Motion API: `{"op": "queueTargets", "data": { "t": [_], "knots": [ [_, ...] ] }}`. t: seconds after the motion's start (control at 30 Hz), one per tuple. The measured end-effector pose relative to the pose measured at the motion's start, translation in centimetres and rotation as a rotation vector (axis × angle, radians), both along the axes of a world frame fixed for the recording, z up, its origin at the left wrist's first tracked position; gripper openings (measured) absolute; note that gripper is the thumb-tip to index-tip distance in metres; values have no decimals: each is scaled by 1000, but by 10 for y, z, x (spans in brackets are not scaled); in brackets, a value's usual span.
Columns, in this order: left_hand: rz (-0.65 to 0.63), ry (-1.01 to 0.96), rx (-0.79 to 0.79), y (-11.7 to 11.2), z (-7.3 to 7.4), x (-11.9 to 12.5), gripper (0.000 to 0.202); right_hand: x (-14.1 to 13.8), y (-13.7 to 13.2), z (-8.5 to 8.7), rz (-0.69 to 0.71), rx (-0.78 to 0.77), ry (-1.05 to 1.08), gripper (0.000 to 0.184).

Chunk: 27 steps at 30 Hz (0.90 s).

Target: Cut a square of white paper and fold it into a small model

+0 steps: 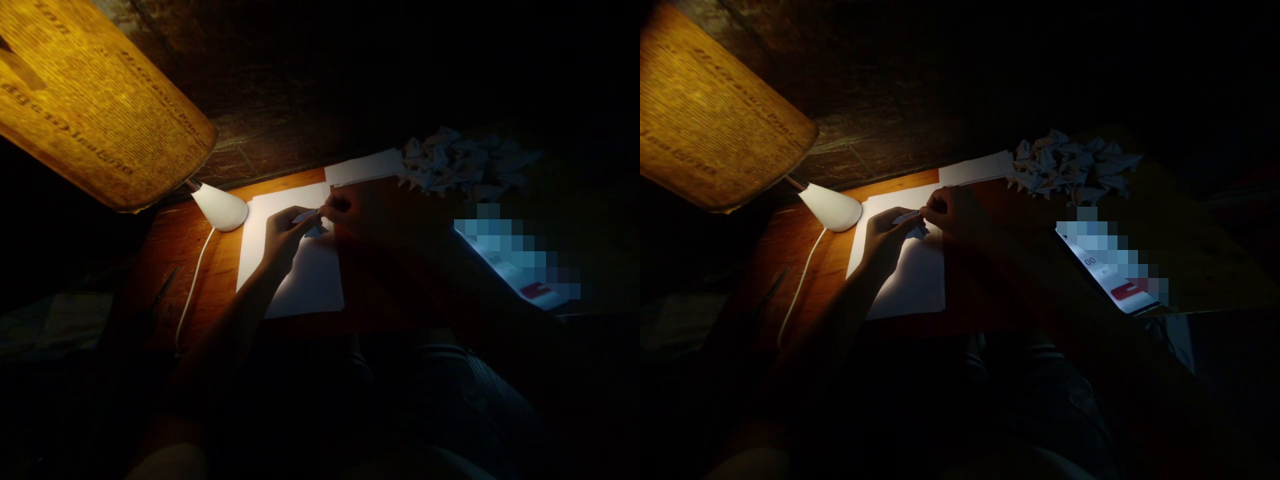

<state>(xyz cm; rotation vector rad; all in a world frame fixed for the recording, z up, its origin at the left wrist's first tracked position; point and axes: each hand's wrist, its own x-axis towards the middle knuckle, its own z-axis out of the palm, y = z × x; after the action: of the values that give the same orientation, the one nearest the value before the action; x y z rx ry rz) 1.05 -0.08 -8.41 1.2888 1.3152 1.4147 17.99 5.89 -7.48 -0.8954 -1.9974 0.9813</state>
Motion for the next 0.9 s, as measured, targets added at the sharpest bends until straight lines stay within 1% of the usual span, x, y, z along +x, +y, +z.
{"op": "queueTargets", "data": {
  "t": [0.13,0.37,0.6,0.9],
  "knots": [
    [6,10,4,-1,1,1,13,-1,-3,3,26,-2,18,19],
    [16,-6,15,0,-1,1,17,2,-3,5,66,-34,17,18],
    [17,-14,40,-2,1,2,16,-1,-2,2,35,-18,41,18],
    [22,35,54,-3,2,2,16,-2,-3,1,42,-5,38,19]
  ]
}}
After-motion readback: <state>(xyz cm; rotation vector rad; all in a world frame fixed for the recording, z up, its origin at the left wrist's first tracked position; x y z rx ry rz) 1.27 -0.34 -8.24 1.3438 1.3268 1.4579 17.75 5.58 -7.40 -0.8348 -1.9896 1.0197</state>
